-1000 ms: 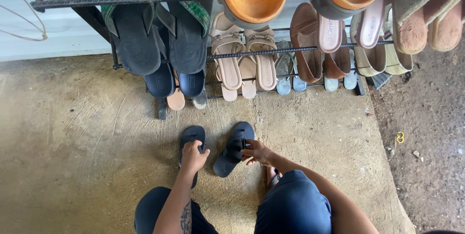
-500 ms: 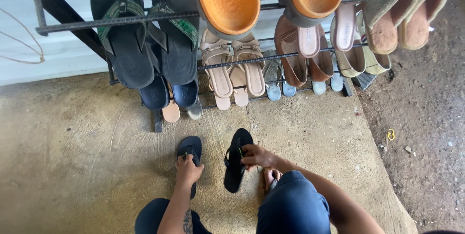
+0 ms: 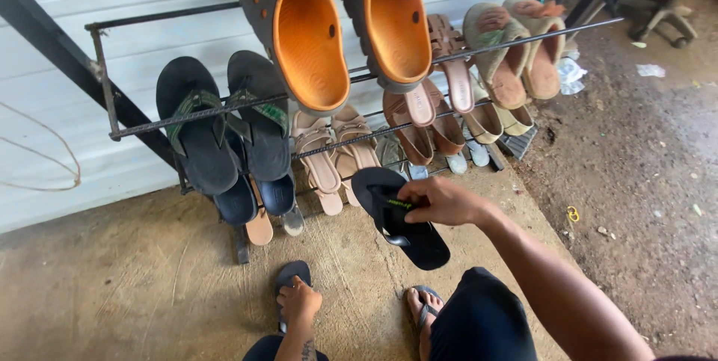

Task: Organizing various shoes and sandals on a multi-tier shoe rack.

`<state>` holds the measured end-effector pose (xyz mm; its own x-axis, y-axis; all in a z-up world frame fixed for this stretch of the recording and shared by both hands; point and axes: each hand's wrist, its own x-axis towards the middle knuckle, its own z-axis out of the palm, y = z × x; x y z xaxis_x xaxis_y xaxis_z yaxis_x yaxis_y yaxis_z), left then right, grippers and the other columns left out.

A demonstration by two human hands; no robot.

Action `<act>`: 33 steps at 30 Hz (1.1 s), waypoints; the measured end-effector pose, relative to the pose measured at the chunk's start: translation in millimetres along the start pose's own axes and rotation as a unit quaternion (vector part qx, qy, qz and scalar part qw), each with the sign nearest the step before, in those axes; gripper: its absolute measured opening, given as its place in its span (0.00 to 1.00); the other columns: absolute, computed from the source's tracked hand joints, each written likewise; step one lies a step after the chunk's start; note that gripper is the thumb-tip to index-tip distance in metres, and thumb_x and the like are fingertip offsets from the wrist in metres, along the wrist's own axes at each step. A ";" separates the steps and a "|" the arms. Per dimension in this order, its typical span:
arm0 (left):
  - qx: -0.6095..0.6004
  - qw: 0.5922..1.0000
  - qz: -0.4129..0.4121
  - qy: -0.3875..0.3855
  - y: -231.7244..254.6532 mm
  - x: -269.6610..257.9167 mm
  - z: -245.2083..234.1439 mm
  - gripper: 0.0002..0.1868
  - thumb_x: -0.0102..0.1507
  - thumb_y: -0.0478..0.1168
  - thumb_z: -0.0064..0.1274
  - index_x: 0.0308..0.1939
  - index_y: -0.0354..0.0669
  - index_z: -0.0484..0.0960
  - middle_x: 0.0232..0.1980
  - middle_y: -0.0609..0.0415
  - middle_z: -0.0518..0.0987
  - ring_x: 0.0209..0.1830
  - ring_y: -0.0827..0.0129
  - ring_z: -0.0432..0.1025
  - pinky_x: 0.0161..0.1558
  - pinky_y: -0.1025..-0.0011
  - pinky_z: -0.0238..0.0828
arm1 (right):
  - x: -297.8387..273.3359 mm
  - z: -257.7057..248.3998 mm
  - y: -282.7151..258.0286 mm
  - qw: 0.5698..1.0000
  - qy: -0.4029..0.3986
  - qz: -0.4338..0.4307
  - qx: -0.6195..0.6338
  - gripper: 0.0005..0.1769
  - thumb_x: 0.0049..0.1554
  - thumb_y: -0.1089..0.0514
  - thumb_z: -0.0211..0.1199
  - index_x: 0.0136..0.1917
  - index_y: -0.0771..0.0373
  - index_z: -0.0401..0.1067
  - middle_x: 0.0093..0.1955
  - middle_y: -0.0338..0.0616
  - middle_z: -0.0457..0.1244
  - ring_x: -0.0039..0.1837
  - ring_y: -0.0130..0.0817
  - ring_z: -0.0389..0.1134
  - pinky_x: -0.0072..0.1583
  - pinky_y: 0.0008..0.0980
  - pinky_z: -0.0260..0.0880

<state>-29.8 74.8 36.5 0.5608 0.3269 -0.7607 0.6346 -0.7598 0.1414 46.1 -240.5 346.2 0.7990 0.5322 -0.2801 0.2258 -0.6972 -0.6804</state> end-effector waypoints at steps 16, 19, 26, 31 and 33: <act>0.058 0.998 0.010 -0.001 14.5 11.4 11.1 0.32 0.72 0.45 0.42 0.80 0.51 0.56 0.83 0.44 0.50 0.81 0.45 0.49 0.75 0.44 0.53 | 31.0 49.5 -30.1 0.980 -0.053 0.063 -0.181 0.20 0.51 0.58 0.71 0.56 0.60 0.75 0.50 0.44 0.69 0.53 0.39 0.70 0.55 0.41 0.70; 0.053 0.998 0.010 -0.020 16.8 20.7 20.3 0.30 0.73 0.46 0.37 0.80 0.53 0.57 0.84 0.46 0.50 0.81 0.45 0.50 0.75 0.41 0.54 | 38.7 53.6 -8.2 0.972 -0.084 0.058 -0.210 0.20 0.50 0.62 0.70 0.56 0.62 0.74 0.52 0.44 0.68 0.56 0.40 0.67 0.59 0.43 0.68; 0.075 0.994 0.074 -0.001 18.0 55.1 41.3 0.34 0.71 0.47 0.38 0.82 0.56 0.50 0.83 0.49 0.52 0.78 0.49 0.58 0.73 0.48 0.61 | 63.3 70.3 57.8 0.971 -0.086 0.093 -0.202 0.19 0.48 0.68 0.64 0.54 0.62 0.75 0.51 0.42 0.68 0.52 0.38 0.67 0.56 0.39 0.71; 0.062 0.987 0.129 0.074 18.0 47.3 43.9 0.34 0.72 0.51 0.39 0.80 0.50 0.51 0.80 0.47 0.59 0.77 0.50 0.59 0.71 0.52 0.64 | 61.4 59.0 65.0 0.964 -0.116 0.095 -0.218 0.14 0.48 0.63 0.69 0.49 0.65 0.75 0.46 0.44 0.68 0.50 0.40 0.67 0.53 0.39 0.69; 0.041 0.982 0.153 0.101 23.0 36.3 37.9 0.33 0.72 0.50 0.39 0.80 0.48 0.52 0.78 0.45 0.62 0.74 0.48 0.62 0.69 0.53 0.66 | 63.5 55.8 71.0 0.962 -0.125 0.082 -0.229 0.15 0.47 0.61 0.71 0.47 0.66 0.74 0.45 0.45 0.68 0.49 0.41 0.67 0.52 0.39 0.68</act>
<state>-15.0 47.9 -11.9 0.8181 0.1738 -0.5481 0.3792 -0.8796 0.2871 81.8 -229.4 242.3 0.6989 0.4554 -0.5515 0.3756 -0.8899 -0.2588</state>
